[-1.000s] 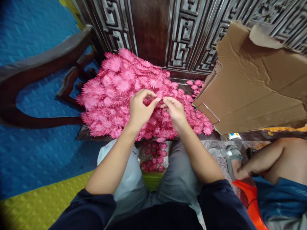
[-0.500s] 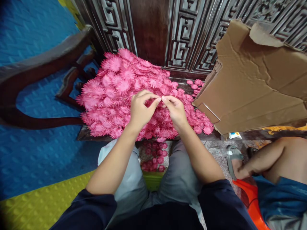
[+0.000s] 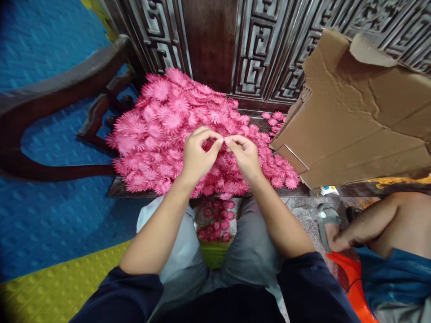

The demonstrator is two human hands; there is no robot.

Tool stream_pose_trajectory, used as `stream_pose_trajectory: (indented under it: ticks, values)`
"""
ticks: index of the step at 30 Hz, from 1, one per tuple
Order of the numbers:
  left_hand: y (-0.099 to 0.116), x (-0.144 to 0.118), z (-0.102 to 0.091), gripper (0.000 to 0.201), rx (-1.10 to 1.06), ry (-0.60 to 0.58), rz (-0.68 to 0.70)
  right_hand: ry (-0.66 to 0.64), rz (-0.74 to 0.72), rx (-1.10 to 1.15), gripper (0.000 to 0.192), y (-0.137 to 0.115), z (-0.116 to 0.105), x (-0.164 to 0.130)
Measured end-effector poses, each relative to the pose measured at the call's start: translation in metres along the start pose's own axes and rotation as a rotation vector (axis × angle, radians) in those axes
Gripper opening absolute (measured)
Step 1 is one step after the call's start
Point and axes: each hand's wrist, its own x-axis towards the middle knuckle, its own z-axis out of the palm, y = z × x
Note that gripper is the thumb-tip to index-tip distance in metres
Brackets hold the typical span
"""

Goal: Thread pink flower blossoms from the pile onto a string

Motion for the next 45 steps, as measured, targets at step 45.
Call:
stream_pose_trajectory:
  ticks: [45]
  values:
    - [-0.023,0.014,-0.009,0.027,-0.243,0.633,-0.455,0.504,-0.262,-0.242,0.011,0.003,-0.011,0.028]
